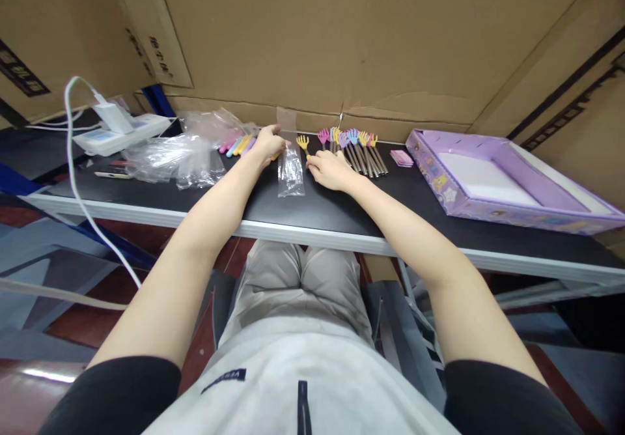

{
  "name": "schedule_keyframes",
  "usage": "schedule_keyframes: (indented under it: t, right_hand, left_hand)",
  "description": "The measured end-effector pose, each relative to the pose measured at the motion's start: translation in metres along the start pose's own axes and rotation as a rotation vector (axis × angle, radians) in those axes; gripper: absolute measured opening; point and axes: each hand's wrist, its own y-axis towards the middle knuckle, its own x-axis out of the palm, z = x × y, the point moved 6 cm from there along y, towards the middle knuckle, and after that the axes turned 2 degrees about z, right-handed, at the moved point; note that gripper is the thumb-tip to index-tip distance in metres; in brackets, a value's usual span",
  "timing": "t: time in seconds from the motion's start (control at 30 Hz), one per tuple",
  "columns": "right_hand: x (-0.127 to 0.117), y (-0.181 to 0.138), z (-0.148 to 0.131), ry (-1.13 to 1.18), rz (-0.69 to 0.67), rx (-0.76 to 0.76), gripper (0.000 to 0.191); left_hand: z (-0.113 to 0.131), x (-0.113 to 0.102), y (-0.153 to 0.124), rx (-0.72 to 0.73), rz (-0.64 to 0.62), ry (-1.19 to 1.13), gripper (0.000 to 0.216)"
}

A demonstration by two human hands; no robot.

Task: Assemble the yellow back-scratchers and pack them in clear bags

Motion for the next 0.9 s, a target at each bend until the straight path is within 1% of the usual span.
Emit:
schedule_keyframes:
  t: [0.17,0.3,0.4,0.5,0.6,0.73,0.9]
  right_hand:
    - [-0.004,-0.005,-0.001,-0.057,-0.015,0.076,0.048]
    - [-0.007,-0.007,-0.003,-0.077,-0.038,0.125,0.051]
    - [-0.011,-0.009,-0.006,-0.086,-0.039,0.173,0.052]
    - [-0.014,-0.011,-0.008,-0.077,-0.036,0.212,0.051]
    - [-0.015,-0.012,-0.008,-0.053,-0.024,0.259,0.049]
    - [-0.015,-0.012,-0.007,-0.040,-0.011,0.282,0.048]
    - [-0.015,-0.012,-0.006,-0.044,0.015,0.285,0.048]
  left_hand:
    - [-0.007,0.009,0.003,-0.006,-0.048,-0.038,0.097]
    - [-0.014,0.017,0.006,-0.001,-0.146,0.049,0.086]
    - [-0.015,0.021,0.006,0.049,-0.179,0.188,0.081]
    - [-0.016,0.025,0.006,0.098,-0.219,0.342,0.085]
    - [-0.015,0.029,0.005,0.198,-0.269,0.549,0.084]
    - [-0.011,0.034,0.002,0.367,-0.299,0.817,0.073]
    - [-0.014,0.042,0.004,0.474,-0.322,0.940,0.059]
